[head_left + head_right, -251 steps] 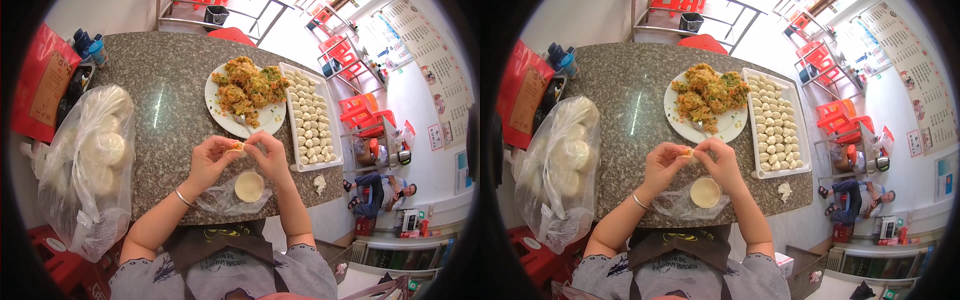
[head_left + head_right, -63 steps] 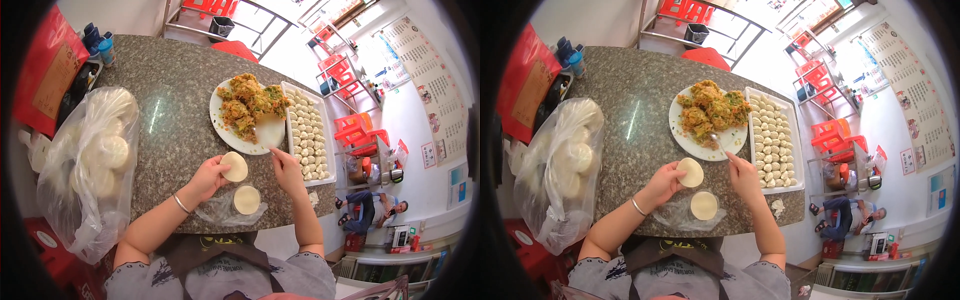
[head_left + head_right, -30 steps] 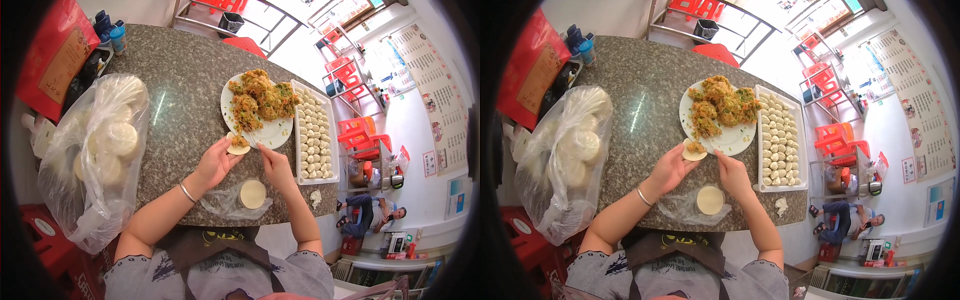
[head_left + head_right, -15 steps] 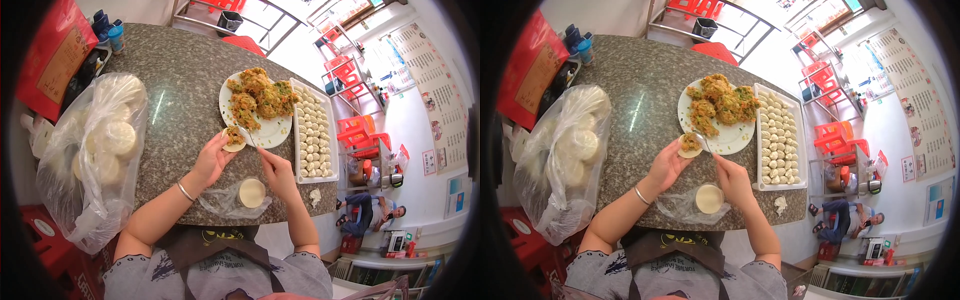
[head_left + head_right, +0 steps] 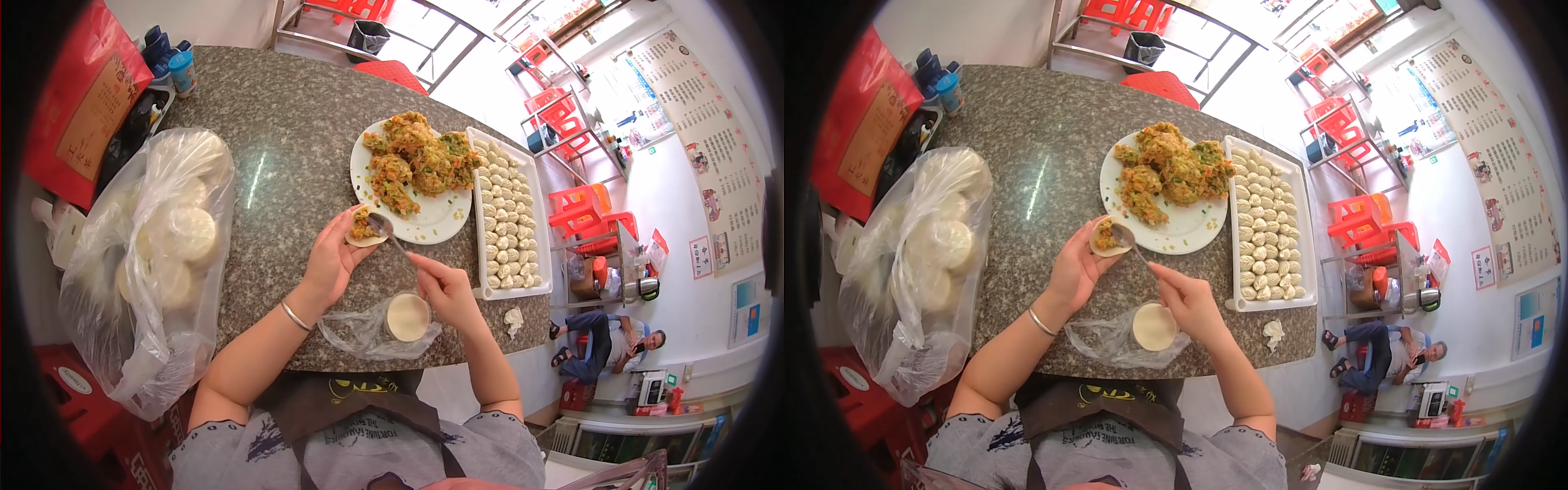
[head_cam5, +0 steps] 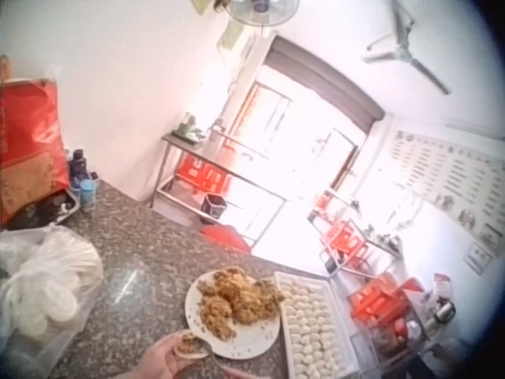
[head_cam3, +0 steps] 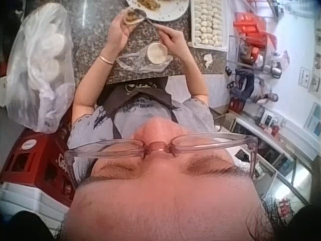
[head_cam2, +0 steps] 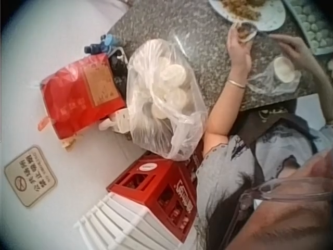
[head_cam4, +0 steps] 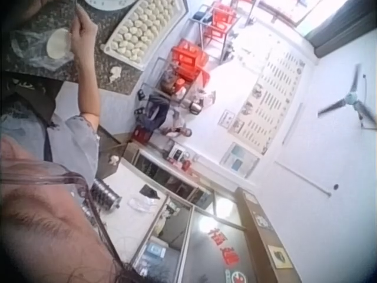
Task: The person is filling and folding dumpling wrappers at a restaurant table.
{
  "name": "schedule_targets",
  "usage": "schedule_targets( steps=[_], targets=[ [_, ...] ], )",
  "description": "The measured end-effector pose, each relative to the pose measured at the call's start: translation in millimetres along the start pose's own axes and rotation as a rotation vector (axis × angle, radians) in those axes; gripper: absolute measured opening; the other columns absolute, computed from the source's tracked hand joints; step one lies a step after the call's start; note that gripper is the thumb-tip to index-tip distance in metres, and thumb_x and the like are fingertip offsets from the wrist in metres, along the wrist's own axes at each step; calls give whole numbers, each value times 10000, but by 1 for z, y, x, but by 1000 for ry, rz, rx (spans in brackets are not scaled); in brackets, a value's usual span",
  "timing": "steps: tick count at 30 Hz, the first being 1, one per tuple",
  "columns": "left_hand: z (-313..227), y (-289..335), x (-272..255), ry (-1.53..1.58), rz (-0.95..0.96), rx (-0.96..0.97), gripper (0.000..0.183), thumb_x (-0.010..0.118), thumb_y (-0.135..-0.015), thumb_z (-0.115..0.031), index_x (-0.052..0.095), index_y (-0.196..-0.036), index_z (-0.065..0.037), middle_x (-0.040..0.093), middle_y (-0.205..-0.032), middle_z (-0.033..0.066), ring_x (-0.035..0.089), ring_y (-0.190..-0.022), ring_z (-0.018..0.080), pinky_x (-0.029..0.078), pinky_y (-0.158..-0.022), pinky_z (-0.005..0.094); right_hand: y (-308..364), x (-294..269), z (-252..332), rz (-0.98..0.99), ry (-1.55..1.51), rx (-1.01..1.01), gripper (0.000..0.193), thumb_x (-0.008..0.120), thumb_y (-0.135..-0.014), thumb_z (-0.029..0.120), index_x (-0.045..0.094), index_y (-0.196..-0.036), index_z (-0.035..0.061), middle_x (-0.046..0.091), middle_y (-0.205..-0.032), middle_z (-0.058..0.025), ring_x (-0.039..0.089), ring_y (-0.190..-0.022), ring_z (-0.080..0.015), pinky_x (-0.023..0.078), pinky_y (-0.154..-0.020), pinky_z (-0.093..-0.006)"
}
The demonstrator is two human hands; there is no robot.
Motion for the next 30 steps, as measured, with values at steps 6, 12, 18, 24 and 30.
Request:
schedule_targets(
  steps=[6,12,18,24,30],
  targets=[
    [1,-2,4,47,51,-36,419,430,-990,-283,414,-1301,-2,519,-1248,127,545,-1141,212,478,-961,343,1,-1,34,-110,503,-301,377,604,-831,30,621,-1196,122,591,-703,-92,578,-585,-189,468,-552,-304],
    [1,-1,3,-28,25,-22,447,425,-986,-302,414,-1307,9,527,-1257,129,538,-1155,210,461,-985,337,1,0,34,-101,507,-294,380,613,-807,-10,639,-1174,88,572,-678,-92,517,-551,-155,432,-536,-271],
    [-6,-1,2,41,17,12,461,414,-997,-265,339,-1358,12,479,-1302,132,506,-1187,207,422,-1017,352,-2,-25,2,-245,216,-106,301,580,-860,44,633,-1155,69,625,-751,-113,560,-585,-173,452,-563,-283],
    [-13,5,23,-275,144,129,555,611,-884,-58,344,-1362,32,550,-1233,117,563,-1117,192,483,-937,300,-15,-31,5,-363,551,-227,258,600,-845,54,650,-1099,57,594,-870,-111,588,-660,-233,481,-612,-327],
    [-1,9,17,-366,97,16,506,636,-826,15,463,-1302,11,606,-1157,90,591,-1043,137,516,-831,254,-19,-26,26,-475,655,-379,204,633,-822,45,657,-1025,33,596,-903,-105,606,-736,-241,492,-695,-326]
  ],
)
Point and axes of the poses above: each hand's wrist, its own y-axis away from the middle knuckle, its own x-axis out of the palm, z = x × y, the point moved 10 cm from there along -y, towards the middle knuckle
